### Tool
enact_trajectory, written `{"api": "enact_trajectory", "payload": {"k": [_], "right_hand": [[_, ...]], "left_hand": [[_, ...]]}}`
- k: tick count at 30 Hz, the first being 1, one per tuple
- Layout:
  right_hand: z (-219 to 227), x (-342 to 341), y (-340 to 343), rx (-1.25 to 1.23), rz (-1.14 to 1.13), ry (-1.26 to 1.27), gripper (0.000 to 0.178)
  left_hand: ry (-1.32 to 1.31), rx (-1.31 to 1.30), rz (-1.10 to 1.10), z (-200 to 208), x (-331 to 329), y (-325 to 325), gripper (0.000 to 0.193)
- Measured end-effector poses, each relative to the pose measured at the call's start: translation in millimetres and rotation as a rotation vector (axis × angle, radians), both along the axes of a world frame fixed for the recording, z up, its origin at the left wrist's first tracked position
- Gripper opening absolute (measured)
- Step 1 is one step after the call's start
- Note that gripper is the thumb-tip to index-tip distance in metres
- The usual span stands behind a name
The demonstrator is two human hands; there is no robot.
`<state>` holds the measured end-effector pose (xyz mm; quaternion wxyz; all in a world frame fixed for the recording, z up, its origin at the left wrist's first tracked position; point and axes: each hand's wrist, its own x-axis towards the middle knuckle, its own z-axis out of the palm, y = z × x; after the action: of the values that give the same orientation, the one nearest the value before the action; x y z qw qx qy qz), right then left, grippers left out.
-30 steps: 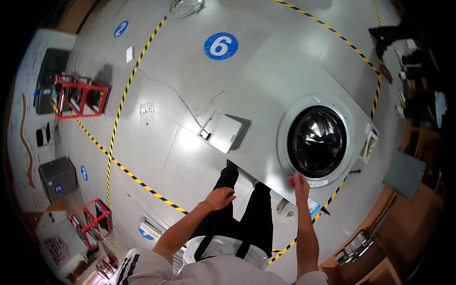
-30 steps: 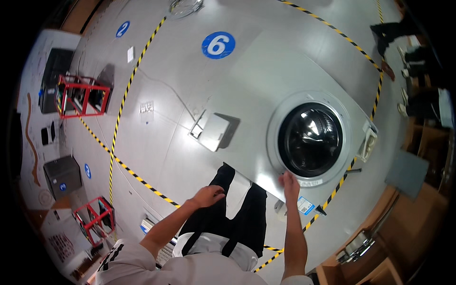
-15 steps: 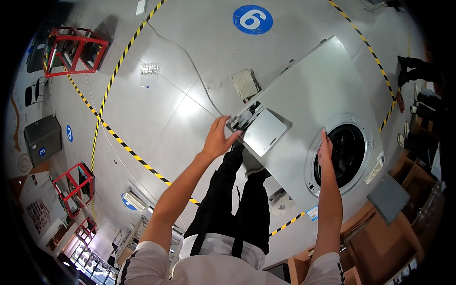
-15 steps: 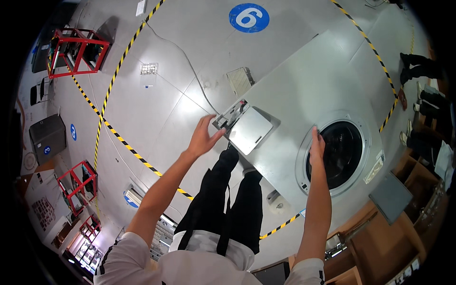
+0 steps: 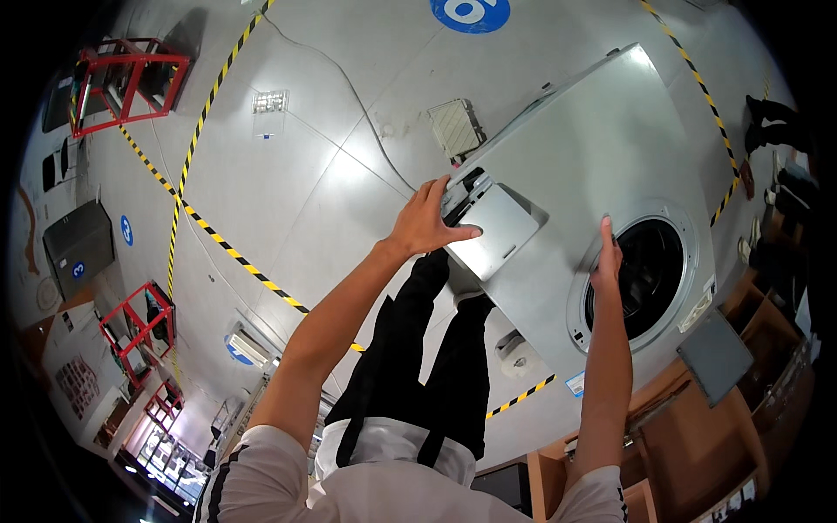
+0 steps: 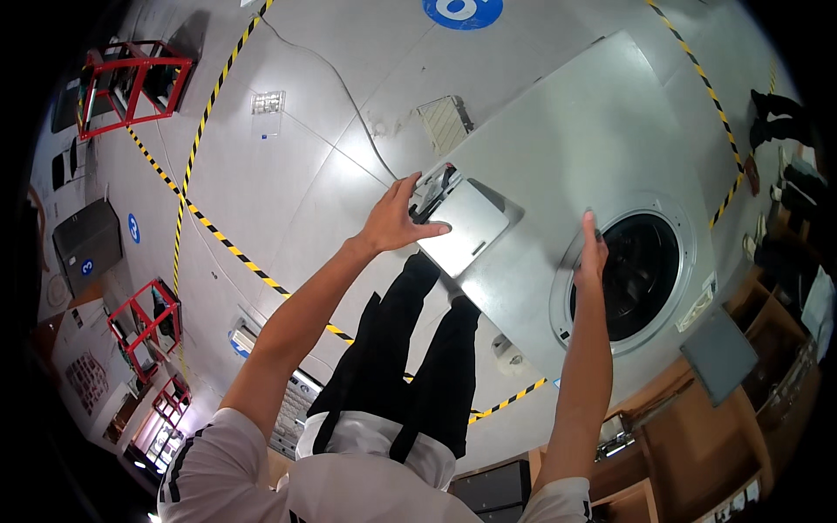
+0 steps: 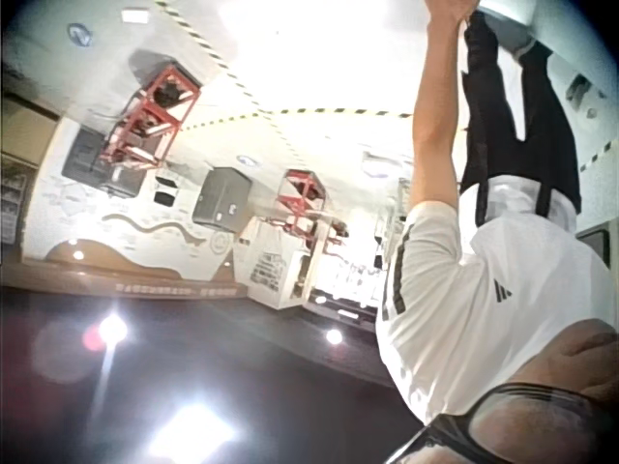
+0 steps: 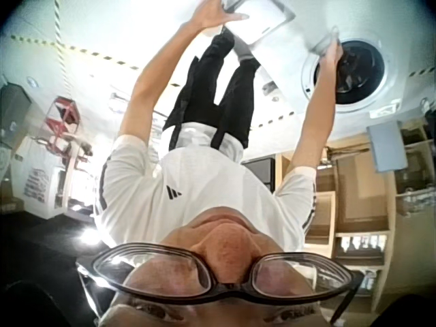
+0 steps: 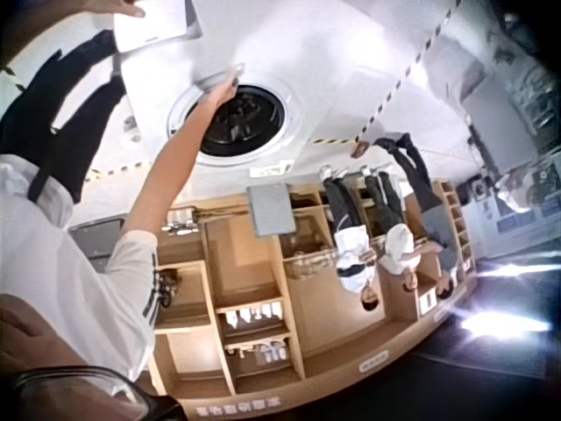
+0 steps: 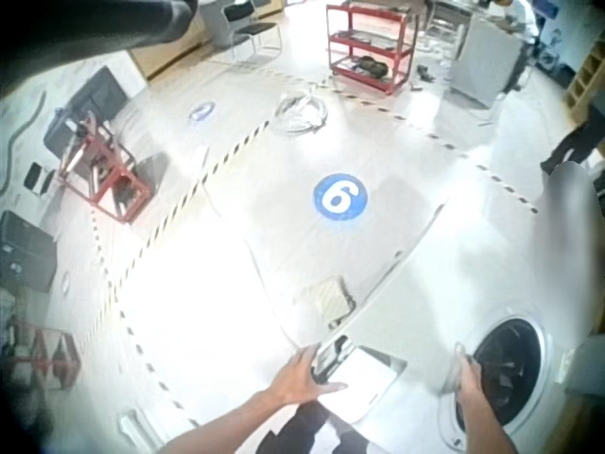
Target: The person detaches the front panel and detergent drawer of a washing machine, then uses a power drill to remove bolts from the concrete counterweights on top of the drum.
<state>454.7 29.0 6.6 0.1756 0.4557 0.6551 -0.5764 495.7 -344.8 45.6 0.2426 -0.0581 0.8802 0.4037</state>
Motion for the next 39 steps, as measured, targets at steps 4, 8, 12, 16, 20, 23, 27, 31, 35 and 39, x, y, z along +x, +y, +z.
{"api": "enact_trajectory", "payload": {"k": [4, 8, 12, 16, 20, 23, 27, 31, 35, 39], "right_hand": [[2.0, 2.9, -4.8, -0.085, -0.035, 0.04, 0.066], [3.9, 10.4, -11.9, -0.062, -0.052, 0.101, 0.059], [11.2, 14.5, -16.0, -0.016, -0.069, 0.098, 0.058], [14.6, 15.0, -8.5, -0.004, -0.042, 0.083, 0.057], [25.5, 7.3, -15.4, 0.04, -0.047, 0.089, 0.052], [27.3, 4.4, -12.6, 0.031, -0.044, 0.11, 0.051], [36.5, -2.7, -17.4, 0.058, -0.027, 0.157, 0.052], [38.0, -10.0, -16.1, 0.091, 0.006, 0.116, 0.055], [42.5, -16.9, -21.7, 0.069, 0.031, 0.083, 0.057], [35.0, -18.0, -18.1, 0.052, 0.001, 0.103, 0.06]], "left_hand": [[0.013, -0.019, 0.01, 4.1, 5.4, -0.7, 0.111], [0.061, -0.035, -0.001, 4.6, 9.4, -3.1, 0.111], [0.064, -0.012, 0.011, 11.7, 7.4, -2.6, 0.111], [0.076, -0.018, 0.02, 2.3, 8.8, -1.9, 0.11], [0.043, -0.003, 0.044, 5.5, 9.5, -1.1, 0.111], [0.039, 0.013, 0.068, 7.5, 11.3, 1.6, 0.112], [0.131, -0.014, 0.098, 5.0, 13.2, 6.0, 0.113], [0.261, -0.126, 0.088, 34.5, 21.8, 24.9, 0.109], [0.252, -0.061, -0.021, 54.4, 31.9, 43.2, 0.101], [0.31, -0.091, 0.014, 53.8, 27.7, 40.8, 0.075]]}}
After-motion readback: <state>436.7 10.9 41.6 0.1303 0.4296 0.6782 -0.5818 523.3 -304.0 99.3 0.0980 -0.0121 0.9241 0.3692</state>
